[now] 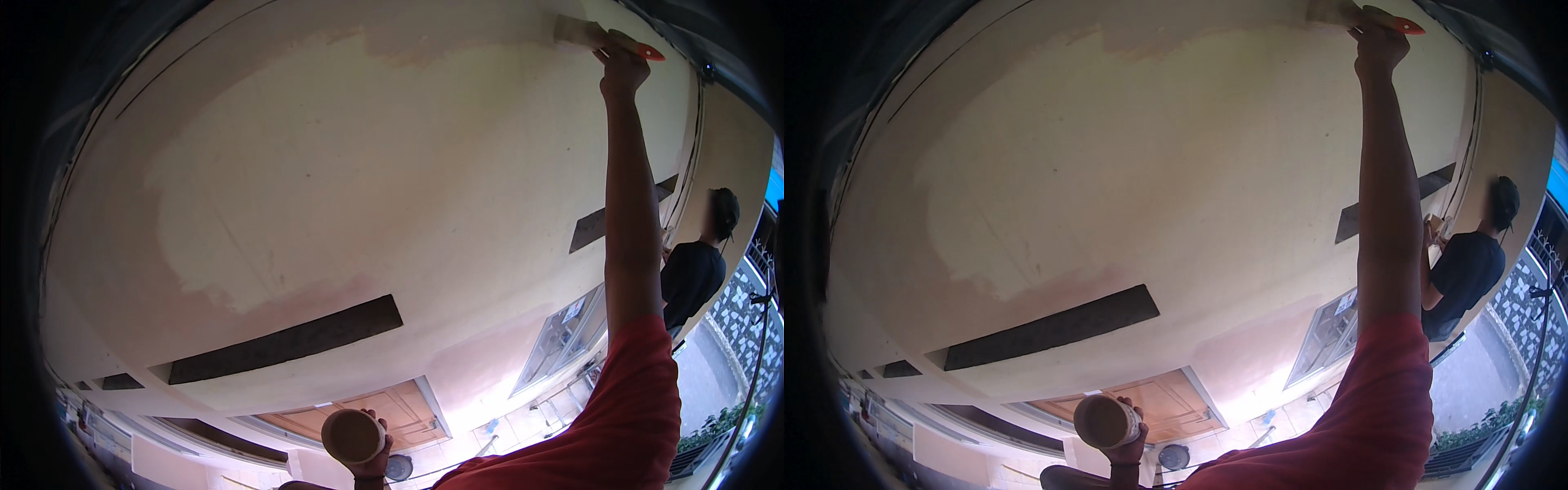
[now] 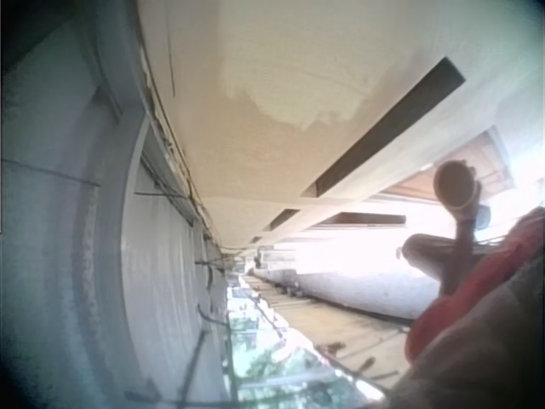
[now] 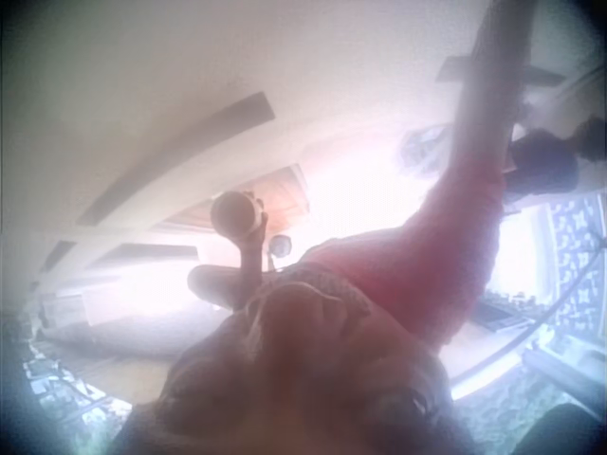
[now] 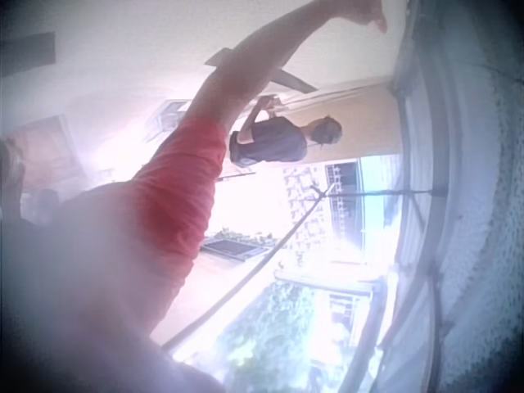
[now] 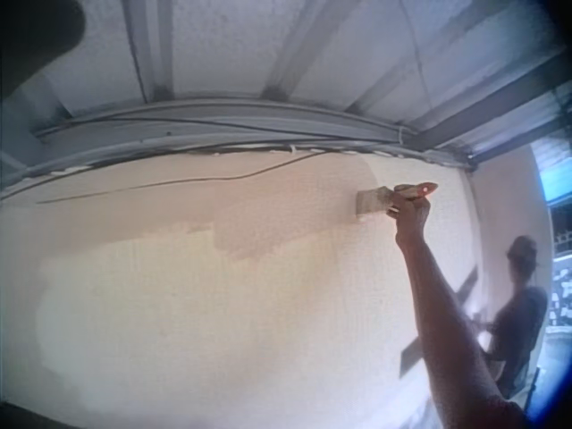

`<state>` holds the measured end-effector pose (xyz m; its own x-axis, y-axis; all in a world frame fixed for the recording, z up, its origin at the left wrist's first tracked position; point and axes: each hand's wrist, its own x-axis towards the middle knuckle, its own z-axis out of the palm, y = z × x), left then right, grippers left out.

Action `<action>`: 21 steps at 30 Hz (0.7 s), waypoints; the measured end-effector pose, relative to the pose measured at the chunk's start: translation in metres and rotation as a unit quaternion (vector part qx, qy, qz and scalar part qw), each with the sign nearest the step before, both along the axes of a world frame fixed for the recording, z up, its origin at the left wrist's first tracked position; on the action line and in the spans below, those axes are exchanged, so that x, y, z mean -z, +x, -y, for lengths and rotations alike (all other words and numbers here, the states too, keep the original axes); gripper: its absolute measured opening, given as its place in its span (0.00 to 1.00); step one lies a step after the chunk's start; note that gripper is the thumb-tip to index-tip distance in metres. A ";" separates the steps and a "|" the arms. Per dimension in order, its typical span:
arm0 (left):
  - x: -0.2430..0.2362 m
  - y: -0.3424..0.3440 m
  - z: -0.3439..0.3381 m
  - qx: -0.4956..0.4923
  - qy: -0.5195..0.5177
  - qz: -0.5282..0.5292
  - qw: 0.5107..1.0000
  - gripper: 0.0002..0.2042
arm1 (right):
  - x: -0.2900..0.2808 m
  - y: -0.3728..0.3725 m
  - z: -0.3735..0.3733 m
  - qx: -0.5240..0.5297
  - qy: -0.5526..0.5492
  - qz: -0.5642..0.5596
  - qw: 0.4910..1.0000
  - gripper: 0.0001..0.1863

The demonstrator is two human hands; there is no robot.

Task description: The person paints a ceiling using a paintbrush and a small paint container. They repeatedly dip the brush into the container and apply paint to the ceiling surface in long strokes, working along the edge near a dark trim.

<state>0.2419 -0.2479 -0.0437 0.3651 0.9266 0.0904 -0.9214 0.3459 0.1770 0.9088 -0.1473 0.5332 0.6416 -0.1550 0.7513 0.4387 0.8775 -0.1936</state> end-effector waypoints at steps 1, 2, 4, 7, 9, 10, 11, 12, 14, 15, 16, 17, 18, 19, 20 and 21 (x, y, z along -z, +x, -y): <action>0.000 0.001 -0.003 0.006 0.002 0.009 1.000 0.46 | 0.000 0.015 0.007 0.093 -0.008 0.026 0.995 0.12; -0.002 0.003 -0.006 0.012 0.004 0.016 1.000 0.46 | 0.000 0.024 0.017 0.185 -0.014 0.049 0.981 0.13; -0.006 0.007 -0.006 0.021 0.015 0.042 0.999 0.46 | 0.003 0.016 0.010 0.437 -0.173 -0.003 0.883 0.14; -0.005 0.008 -0.010 0.038 0.020 0.053 0.998 0.45 | 0.020 -0.050 -0.018 0.591 -0.184 0.067 0.783 0.10; -0.008 0.007 -0.007 0.040 0.029 0.047 0.998 0.45 | 0.034 -0.113 -0.033 0.536 -0.073 0.185 0.821 0.06; -0.009 0.007 -0.008 0.043 0.029 0.047 0.998 0.45 | 0.038 -0.142 -0.037 0.506 -0.053 0.229 0.830 0.06; -0.008 0.007 -0.007 0.043 0.027 0.048 0.998 0.44 | 0.043 -0.173 -0.037 0.451 -0.045 0.283 0.845 0.07; -0.005 0.006 -0.005 0.042 0.024 0.051 0.998 0.44 | 0.047 -0.199 -0.032 0.376 -0.047 0.331 0.864 0.08; -0.001 0.007 -0.007 0.051 0.015 0.050 0.997 0.44 | 0.047 -0.226 -0.024 0.204 -0.041 0.354 0.912 0.06; 0.002 0.007 -0.008 0.056 0.008 0.046 0.997 0.44 | 0.045 -0.235 -0.018 0.072 -0.036 0.343 0.936 0.05; 0.001 0.007 -0.009 0.059 0.001 0.042 0.997 0.44 | 0.042 -0.240 -0.014 -0.063 -0.028 0.327 0.943 0.04; 0.000 0.007 -0.008 0.052 0.009 0.034 0.998 0.44 | 0.036 -0.231 -0.011 -0.028 -0.086 0.297 0.950 0.04; -0.007 0.011 -0.009 0.050 0.020 0.025 0.998 0.44 | 0.026 -0.197 -0.021 -0.070 -0.089 0.303 0.946 0.09; -0.008 0.011 -0.006 0.044 0.022 0.020 0.999 0.44 | 0.021 -0.180 -0.021 -0.088 -0.106 0.250 0.958 0.11; -0.010 0.010 -0.003 0.038 0.024 0.014 0.999 0.43 | 0.018 -0.163 -0.020 -0.108 -0.123 0.195 0.967 0.14; -0.011 0.011 -0.005 0.037 0.024 0.013 0.999 0.43 | 0.015 -0.130 -0.022 -0.123 -0.096 0.161 0.974 0.14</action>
<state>0.2530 -0.2433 -0.0331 0.4288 0.8920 0.1432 -0.8984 0.4043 0.1716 0.7785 -0.1253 0.5187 0.3674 0.1378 0.9198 0.2840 0.9251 -0.2521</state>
